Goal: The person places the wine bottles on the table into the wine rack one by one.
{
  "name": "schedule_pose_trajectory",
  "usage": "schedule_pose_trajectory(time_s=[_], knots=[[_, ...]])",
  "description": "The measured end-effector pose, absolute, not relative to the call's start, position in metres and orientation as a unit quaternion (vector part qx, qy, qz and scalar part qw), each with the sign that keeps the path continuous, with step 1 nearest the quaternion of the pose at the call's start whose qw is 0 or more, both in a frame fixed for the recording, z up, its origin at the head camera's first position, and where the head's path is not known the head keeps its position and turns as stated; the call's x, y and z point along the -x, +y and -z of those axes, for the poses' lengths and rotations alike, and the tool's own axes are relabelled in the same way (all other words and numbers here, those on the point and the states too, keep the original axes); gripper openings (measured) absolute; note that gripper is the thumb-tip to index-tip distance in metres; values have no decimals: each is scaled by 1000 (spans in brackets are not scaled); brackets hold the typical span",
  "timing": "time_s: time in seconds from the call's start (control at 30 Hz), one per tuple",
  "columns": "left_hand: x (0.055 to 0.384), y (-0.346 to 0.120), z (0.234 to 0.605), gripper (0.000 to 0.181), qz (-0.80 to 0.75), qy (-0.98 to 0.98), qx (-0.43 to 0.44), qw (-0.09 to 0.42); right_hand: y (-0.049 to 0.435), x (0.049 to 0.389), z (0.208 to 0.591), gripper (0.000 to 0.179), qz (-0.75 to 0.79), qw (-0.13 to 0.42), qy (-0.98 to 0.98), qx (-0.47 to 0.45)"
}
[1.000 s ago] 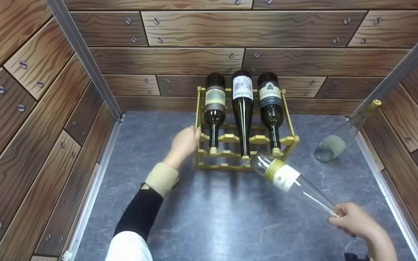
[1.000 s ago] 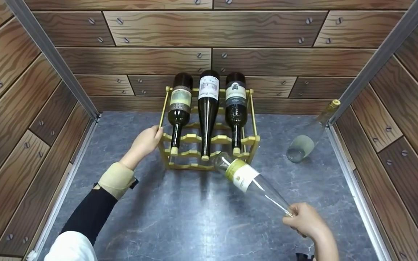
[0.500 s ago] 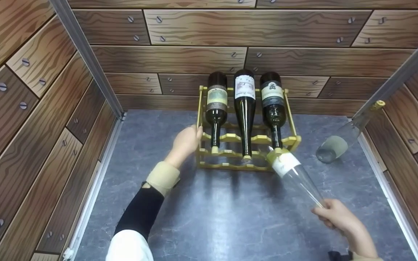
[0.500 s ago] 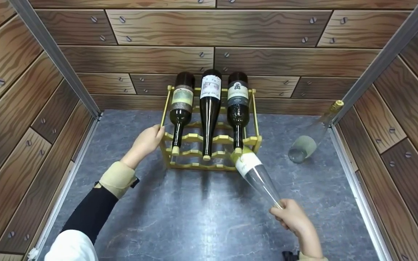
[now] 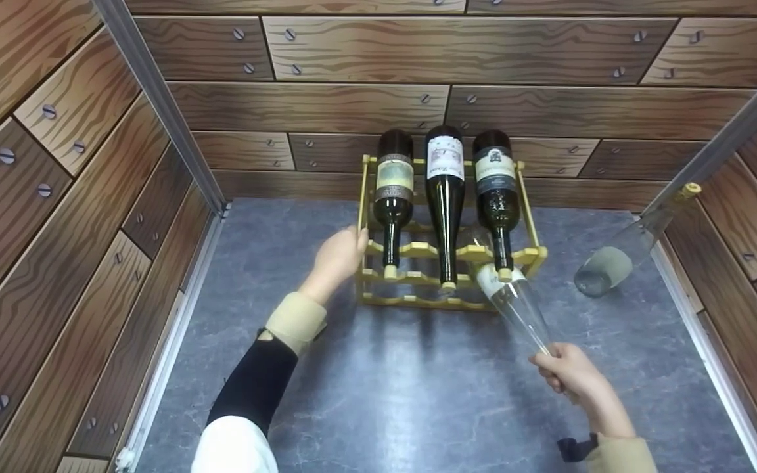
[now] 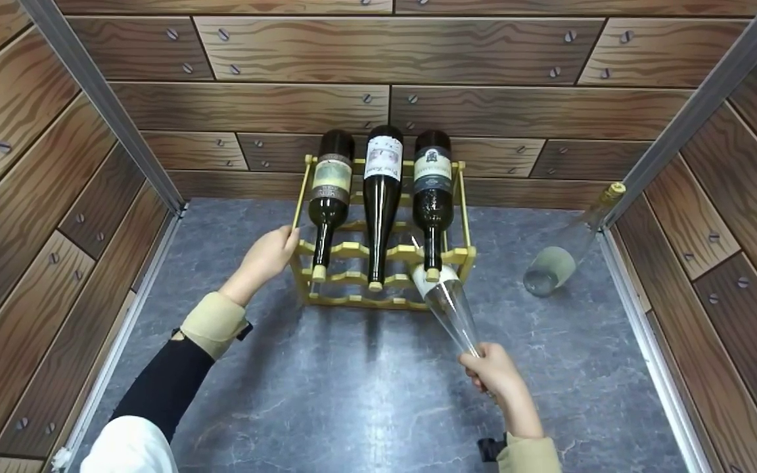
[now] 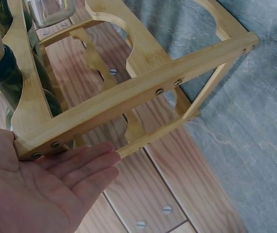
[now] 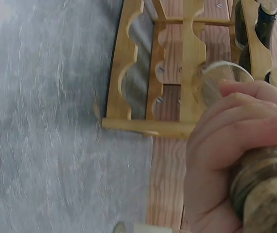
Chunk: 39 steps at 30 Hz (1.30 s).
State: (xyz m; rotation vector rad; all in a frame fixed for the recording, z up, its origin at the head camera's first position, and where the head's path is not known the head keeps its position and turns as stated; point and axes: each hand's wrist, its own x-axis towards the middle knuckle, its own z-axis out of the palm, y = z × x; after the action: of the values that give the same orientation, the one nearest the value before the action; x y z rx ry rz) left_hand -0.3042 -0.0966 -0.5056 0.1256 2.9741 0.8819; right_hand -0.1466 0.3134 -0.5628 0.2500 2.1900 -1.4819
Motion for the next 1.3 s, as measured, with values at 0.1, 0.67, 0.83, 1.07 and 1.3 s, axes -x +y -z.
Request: schedule_pose_trajectory(time_s=[0.1,0.67,0.83,1.07,1.3], knots=[[304,-97,506,41,-287,957,-41,20,307,150,567,20,555,228,794,-96],[305,-97,510,43,-276,960,-51,6,276,172,584,18,579,203,779,-133],[305,-98,511,44,-279,959,-51,10,267,180,588,30,570,204,780,-156],[305,-98,510,46,-280,959,-51,13,251,192,595,26,610,168,753,-179],[305,-98,509,43,-288,956,-48,11,241,202,599,13,640,160,723,-205]])
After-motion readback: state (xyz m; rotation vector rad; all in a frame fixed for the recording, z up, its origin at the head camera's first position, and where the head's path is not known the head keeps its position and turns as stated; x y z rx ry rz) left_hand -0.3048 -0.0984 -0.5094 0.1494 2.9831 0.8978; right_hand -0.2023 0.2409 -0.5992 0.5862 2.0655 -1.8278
